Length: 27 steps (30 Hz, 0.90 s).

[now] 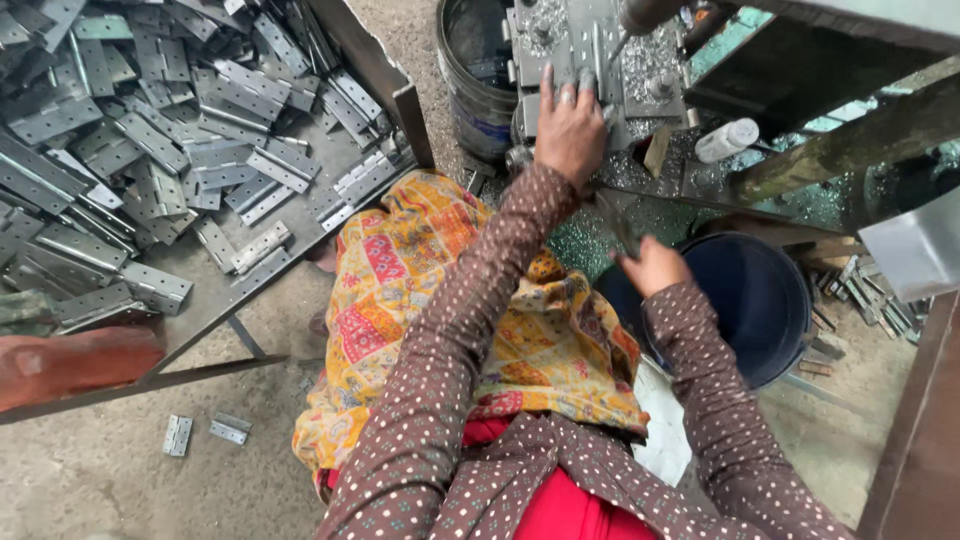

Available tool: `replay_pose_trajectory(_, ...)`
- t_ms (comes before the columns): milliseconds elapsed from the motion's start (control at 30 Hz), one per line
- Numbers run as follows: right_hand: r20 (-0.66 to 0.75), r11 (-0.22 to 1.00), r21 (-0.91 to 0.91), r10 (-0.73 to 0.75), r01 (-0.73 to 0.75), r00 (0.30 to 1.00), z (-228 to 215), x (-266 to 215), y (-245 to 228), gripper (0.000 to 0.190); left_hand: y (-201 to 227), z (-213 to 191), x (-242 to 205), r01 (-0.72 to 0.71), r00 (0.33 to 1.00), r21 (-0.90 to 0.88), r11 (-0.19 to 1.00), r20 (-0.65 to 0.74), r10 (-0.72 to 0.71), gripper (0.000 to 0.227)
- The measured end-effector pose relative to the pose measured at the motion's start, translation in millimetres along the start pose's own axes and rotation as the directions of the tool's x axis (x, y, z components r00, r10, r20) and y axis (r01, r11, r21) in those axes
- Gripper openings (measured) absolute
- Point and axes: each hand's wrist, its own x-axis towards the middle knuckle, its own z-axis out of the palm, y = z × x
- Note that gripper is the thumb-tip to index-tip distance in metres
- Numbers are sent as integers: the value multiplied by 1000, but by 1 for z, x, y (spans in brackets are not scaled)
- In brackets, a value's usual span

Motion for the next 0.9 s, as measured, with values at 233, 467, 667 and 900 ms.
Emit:
replay_pose_trajectory(233, -202, 996, -34, -89, 83, 975, 45, -8, 8, 51, -5, 20, 19, 24, 996, 148, 989, -87, -11, 28)
replay_pose_trajectory(467, -182, 997, 61, -25, 37, 983, 88, 2, 36, 48, -1, 22, 0, 11, 997, 79, 997, -73, -5, 36)
replay_pose_trajectory(667, 11, 998, -56, -12, 13, 1000, 12, 13, 15, 59, -13, 15, 13, -23, 988, 79, 997, -153, 35, 33)
replay_pose_trajectory(900, -107, 998, -47, -37, 32, 994, 48, 5, 22, 55, -11, 28, 29, 45, 984, 106, 993, -173, -26, 28)
